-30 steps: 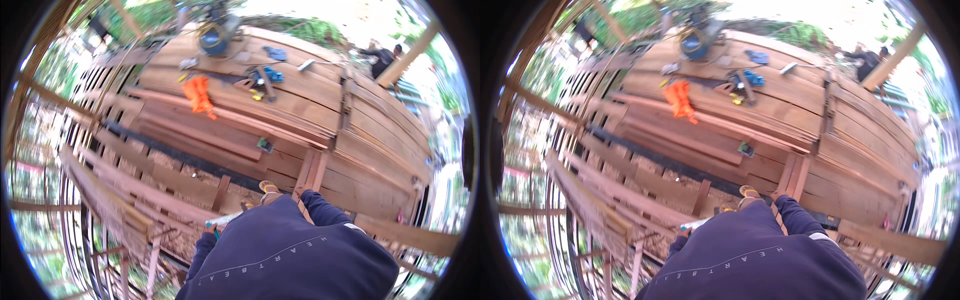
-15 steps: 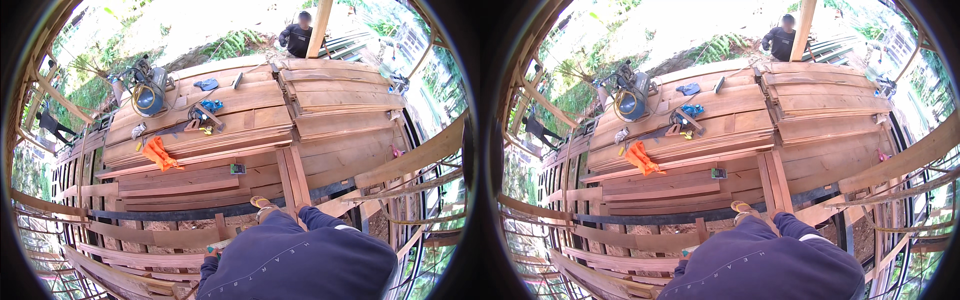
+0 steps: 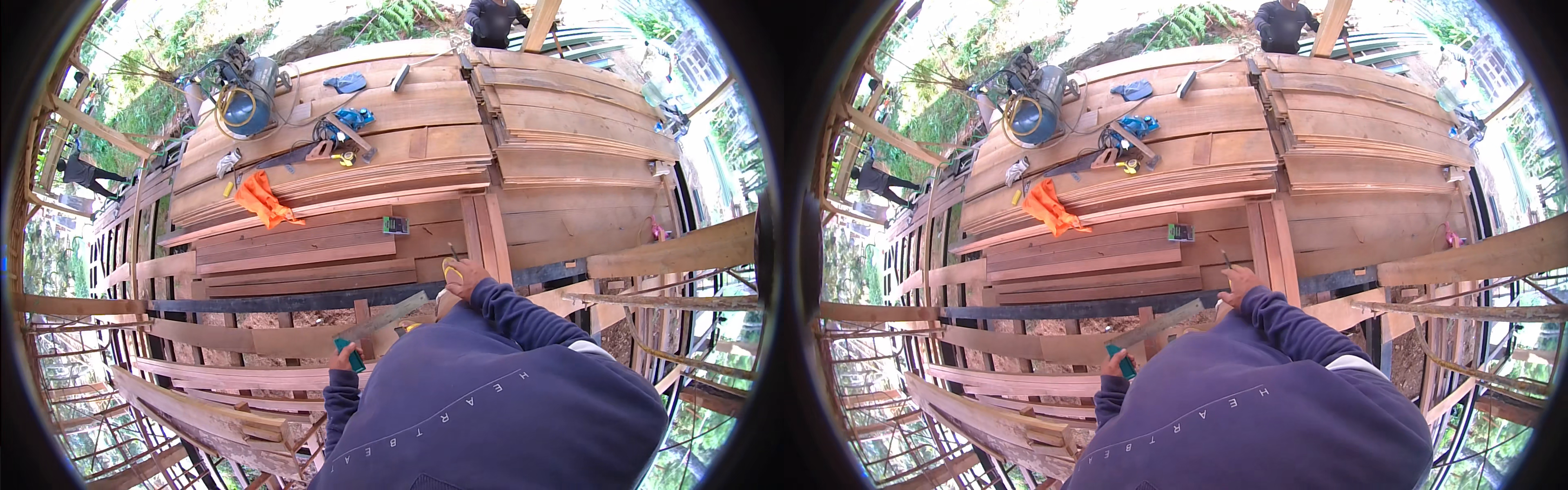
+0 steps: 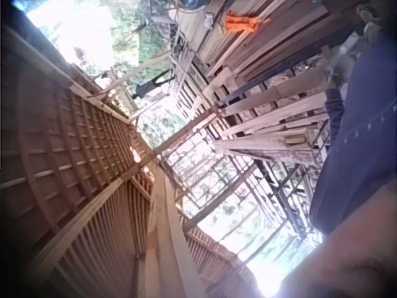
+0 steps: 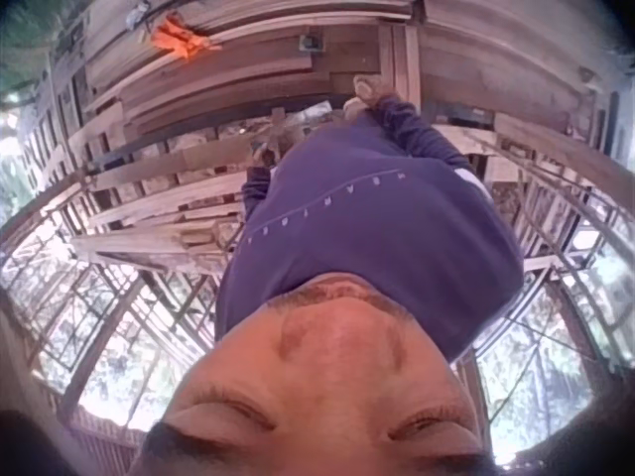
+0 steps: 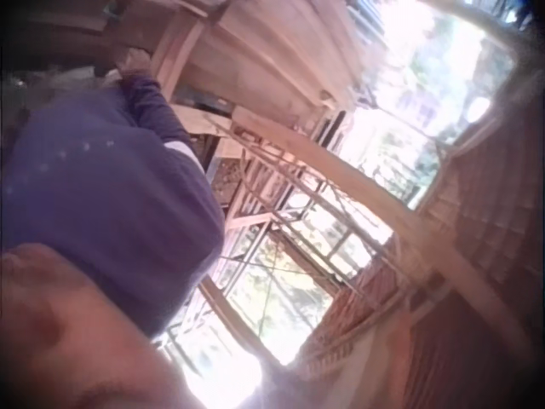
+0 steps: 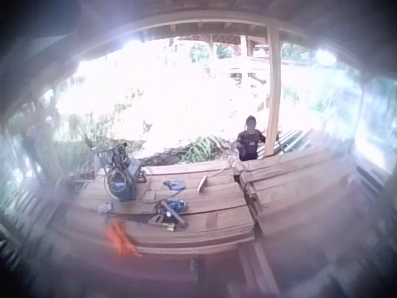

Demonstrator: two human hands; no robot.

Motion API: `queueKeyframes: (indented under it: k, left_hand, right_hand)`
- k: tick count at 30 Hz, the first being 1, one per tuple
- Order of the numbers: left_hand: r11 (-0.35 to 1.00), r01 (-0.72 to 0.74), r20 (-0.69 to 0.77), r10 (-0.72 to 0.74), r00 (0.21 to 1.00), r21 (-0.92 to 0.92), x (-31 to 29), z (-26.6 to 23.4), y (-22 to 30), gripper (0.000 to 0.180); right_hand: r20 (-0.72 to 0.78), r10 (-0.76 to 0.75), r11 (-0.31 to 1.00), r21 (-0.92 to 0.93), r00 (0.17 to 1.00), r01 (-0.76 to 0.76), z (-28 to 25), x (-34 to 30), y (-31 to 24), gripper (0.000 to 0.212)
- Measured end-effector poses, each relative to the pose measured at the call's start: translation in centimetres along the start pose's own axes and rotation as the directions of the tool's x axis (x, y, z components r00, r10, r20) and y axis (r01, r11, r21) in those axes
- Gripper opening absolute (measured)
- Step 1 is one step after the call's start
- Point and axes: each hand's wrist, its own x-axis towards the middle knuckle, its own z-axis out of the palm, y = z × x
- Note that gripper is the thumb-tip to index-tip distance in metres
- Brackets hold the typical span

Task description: The person uses a square and a pencil to measure and mark lines on wooden planks while kneeling on a floor frame.

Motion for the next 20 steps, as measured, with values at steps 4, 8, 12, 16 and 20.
queueKeyframes:
  k: [4,8,12,16,20]
  left_hand:
    - [0.998,-0.016,0.115,0.022,0.993,-0.061,0.6,3.3,2.8,0.025]
    - [0.984,0.131,0.194,-0.106,0.975,-0.119,1.5,8.0,5.7,0.024]
    - [0.925,0.284,0.281,-0.211,0.936,-0.254,4.8,10.2,5.8,0.03]
    - [0.807,0.357,0.479,-0.107,0.871,-0.47,7.2,13.0,7.2,0.047]
    - [0.679,0.292,0.516,0.149,0.843,-0.673,7.8,16.1,9.1,0.072]
  right_hand:
    - [0.121,-0.283,0.958,-0.006,0.951,0.286,-2.7,1.7,-2.6,0.06]
    - [0.19,-0.43,0.899,0.002,0.883,0.438,-4.8,3.0,-0.7,0.054]
    - [0.23,-0.494,0.864,0.023,0.838,0.503,-7.8,5.9,1.4,0.045]
    - [0.355,-0.478,0.85,-0.045,0.803,0.526,-11.2,9.0,2.2,0.036]
    - [0.49,-0.374,0.907,0.016,0.787,0.421,-11.5,12.3,4.6,0.038]
